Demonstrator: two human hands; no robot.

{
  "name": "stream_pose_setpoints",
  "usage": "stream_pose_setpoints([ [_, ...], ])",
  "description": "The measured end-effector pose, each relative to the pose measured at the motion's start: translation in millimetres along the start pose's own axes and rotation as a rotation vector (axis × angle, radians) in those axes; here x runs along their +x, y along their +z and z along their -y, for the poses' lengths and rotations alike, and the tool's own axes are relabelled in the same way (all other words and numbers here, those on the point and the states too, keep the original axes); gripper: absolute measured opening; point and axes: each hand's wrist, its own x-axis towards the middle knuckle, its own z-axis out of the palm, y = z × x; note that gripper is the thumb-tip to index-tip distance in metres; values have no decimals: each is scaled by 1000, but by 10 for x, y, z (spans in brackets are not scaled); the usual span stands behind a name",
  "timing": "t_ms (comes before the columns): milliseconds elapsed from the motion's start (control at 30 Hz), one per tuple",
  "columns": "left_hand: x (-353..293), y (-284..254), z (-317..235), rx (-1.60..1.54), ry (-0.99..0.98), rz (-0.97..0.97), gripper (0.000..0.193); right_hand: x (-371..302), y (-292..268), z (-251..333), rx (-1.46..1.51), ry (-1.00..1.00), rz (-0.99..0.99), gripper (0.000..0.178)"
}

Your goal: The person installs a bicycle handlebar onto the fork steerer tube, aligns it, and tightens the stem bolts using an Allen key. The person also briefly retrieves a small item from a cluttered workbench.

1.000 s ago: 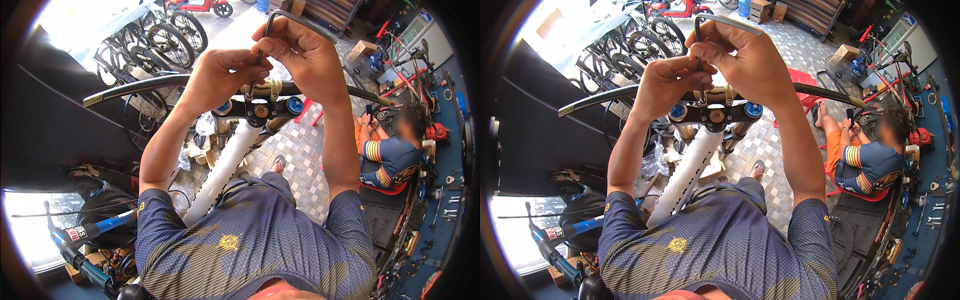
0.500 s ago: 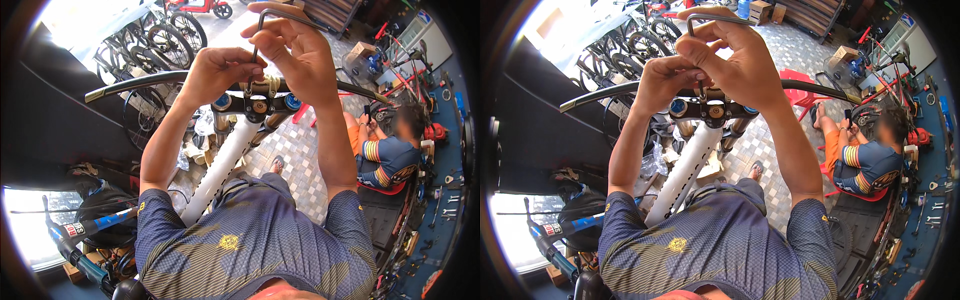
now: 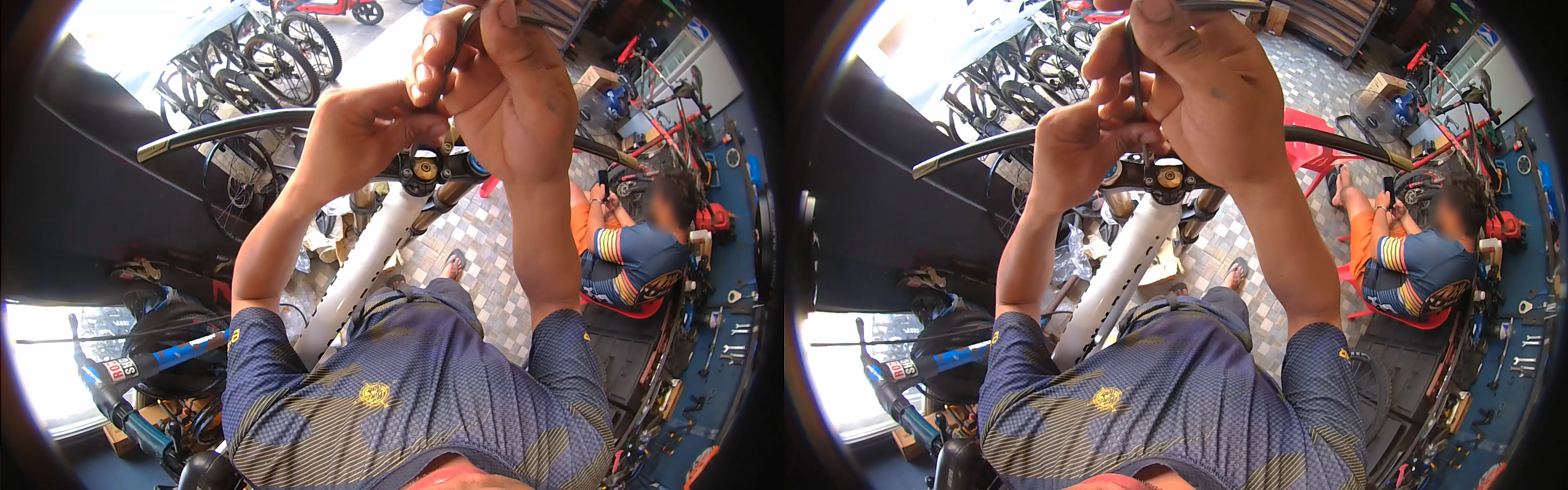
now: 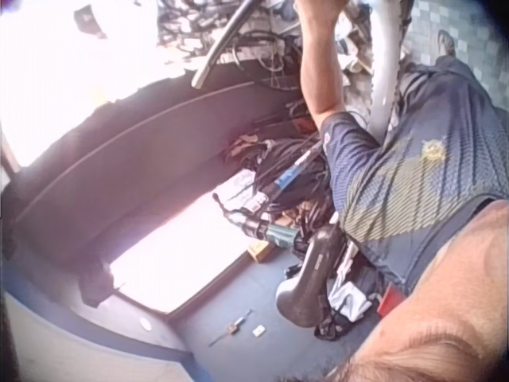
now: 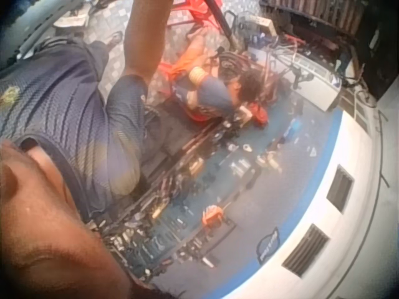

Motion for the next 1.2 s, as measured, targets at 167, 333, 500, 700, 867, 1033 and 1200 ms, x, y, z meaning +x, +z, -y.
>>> stream_pose_setpoints([
  [167,-133,13,104,-130,-101,10,13,-112,56,-76,-237,18,-32,34],
  [333,-191,21,209,-128,-166,24,12,-182,-89,-140,-257,17,37,33],
  [500,-199,53,307,-110,-127,-7,13,-219,27,-159,-192,-52,-154,35],
  [700,-237,15,217,-6,-90,73,13,-500,338,-396,-205,-378,-278,29],
  [867,-261,17,232,-40,-49,73,15,-412,373,-317,-161,-320,-345,26],
  [1033,-222,-36,211,-54,-91,156,16,-212,505,-146,-255,-35,-533,24],
  [1200,-165,-120,249,-42,-12,252,16,-191,545,-202,-280,-89,-530,22],
])
